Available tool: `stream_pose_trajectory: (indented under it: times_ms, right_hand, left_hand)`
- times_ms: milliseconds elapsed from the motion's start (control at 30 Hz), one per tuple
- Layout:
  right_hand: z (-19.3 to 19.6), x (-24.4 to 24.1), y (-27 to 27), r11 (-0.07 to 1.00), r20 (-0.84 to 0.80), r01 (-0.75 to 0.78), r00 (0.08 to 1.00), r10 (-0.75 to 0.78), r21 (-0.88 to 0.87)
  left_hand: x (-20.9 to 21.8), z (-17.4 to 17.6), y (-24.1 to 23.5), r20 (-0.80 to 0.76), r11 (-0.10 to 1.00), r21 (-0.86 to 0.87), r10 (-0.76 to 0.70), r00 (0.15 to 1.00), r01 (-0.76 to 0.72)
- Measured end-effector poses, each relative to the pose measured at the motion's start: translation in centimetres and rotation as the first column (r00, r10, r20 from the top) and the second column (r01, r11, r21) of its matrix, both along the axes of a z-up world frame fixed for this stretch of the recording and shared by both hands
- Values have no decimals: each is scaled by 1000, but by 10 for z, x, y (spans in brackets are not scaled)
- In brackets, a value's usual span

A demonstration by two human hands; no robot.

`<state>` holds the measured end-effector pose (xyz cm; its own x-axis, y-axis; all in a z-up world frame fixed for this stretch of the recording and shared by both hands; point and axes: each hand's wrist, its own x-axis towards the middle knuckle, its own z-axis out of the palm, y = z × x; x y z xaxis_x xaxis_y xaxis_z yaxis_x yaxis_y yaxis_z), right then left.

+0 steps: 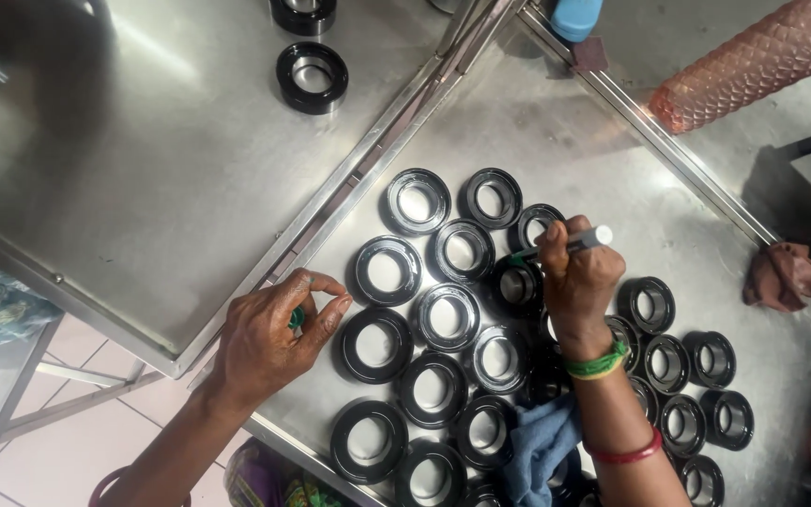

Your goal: Mark black industrial seals with a green marker and wipe them clean with a cloth at a workstation.

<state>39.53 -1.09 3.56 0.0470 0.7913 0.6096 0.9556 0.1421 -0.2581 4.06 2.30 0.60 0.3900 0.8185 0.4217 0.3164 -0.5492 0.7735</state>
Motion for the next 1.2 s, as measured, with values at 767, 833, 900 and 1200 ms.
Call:
stream_pose_trajectory:
  times_ms: [767,833,900,1200]
  right_hand:
    - [21,-147,-20,927,-256,-330,925,280,-178]
    - [15,-152,-19,928,-182,-327,938,296,-177]
    - [10,-157,-18,916,-151,-333,940,305,-225]
    - [-3,-121,-17,941,-175,-311,942,286,-136]
  left_hand:
    - [-12,13,-4,18,991,-118,70,997,-68]
    - [-13,12,-4,39,990,-126,66,997,-60]
    - [-13,9,-4,44,985,-165,61,997,-53]
    - [-15,8,-3,48,980,-193,57,997,-47]
